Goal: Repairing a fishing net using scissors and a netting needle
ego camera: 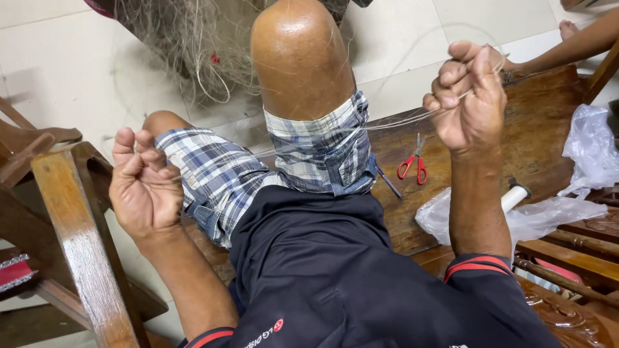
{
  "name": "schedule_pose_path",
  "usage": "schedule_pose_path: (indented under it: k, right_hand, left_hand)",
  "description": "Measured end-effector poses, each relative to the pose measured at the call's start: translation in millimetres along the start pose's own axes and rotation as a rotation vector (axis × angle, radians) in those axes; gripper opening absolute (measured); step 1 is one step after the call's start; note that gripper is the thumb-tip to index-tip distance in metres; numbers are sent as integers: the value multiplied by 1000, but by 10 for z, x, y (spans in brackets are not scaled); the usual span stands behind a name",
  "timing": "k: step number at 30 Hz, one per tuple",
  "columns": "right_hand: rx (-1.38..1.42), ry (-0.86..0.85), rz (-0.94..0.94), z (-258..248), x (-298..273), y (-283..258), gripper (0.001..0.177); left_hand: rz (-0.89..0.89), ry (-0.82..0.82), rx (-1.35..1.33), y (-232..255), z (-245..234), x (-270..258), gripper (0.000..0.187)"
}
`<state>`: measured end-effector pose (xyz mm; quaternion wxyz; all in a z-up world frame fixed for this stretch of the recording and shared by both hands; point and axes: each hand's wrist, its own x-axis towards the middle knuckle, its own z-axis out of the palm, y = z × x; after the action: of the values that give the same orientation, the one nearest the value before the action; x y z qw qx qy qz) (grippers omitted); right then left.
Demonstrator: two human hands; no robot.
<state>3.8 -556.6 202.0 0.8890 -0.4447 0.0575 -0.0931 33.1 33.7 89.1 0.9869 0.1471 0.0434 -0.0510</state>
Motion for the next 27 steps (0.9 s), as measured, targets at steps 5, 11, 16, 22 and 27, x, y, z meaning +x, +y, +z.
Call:
schedule_pose_path:
  k: [5,11,16,22,27]
  right_hand:
    - [3,-23,-4,42,-19,-2,41]
    - [97,21,93,-132,-23,434,40]
    - [136,50,97,-293,0,672,34]
    - [124,25,132,-603,33,813,38]
    - [197,13,24,-278,-75,604,37]
  left_hand:
    - [0,6,95,-49,185,25,38]
    - [-106,232,456,-507,86,30,32]
    - [-332,210,1279,-164,116,-57,69]
    - [170,47,1662,-90,404,-108,34]
    - [698,-384,1773,-894,1735,207,27]
